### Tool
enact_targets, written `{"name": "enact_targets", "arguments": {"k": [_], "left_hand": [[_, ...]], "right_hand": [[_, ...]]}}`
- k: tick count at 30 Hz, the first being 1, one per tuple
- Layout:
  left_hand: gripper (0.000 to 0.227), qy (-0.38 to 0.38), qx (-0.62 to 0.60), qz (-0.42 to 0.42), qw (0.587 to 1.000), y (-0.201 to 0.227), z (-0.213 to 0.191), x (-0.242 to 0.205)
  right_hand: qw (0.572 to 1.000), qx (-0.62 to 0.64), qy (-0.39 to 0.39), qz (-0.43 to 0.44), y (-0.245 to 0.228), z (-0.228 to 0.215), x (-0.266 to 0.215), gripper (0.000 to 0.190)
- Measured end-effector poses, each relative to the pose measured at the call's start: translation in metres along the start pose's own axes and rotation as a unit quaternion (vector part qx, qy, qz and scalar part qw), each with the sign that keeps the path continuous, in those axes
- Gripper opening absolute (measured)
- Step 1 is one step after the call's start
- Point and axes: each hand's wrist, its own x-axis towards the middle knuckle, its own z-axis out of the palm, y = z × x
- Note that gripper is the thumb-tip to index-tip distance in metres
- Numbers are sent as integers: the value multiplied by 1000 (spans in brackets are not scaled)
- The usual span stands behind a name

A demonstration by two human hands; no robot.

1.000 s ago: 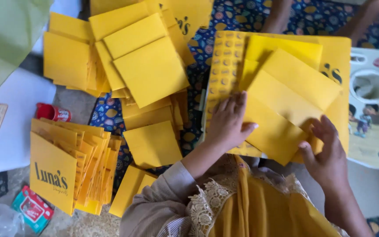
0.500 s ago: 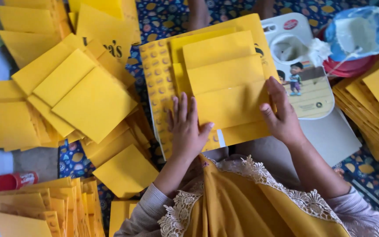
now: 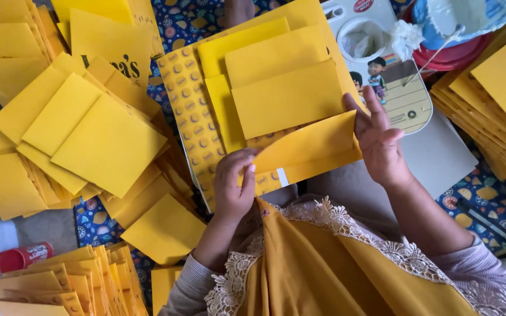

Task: The person sits on the floor among stacks of yellow printed papers and applies glue with a small brush onto a white paper insert, then folds the yellow paper over the insert to form an envelope and presses it flat. They stack the finished envelope aside and begin the next one, repeating the glue-and-fold cycle.

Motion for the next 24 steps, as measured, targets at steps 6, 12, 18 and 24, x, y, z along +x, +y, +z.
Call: {"name": "enact_targets", "arguments": {"k": [6, 12, 18, 24], "left_hand": [[29, -110, -147, -7, 983, -5, -6, -15], [25, -230, 57, -17, 971, 32, -8, 6], [39, -378, 214, 36, 900, 36, 16, 29], [56, -396, 253, -30, 882, 43, 24, 36]], "right_hand": [[1000, -7, -21, -3, 0, -15, 14, 106], [977, 186, -12, 106, -4, -42, 22, 115], [989, 107, -87, 53, -37, -16, 81, 118], [951, -264, -158, 1, 13, -9, 146, 103]]}}
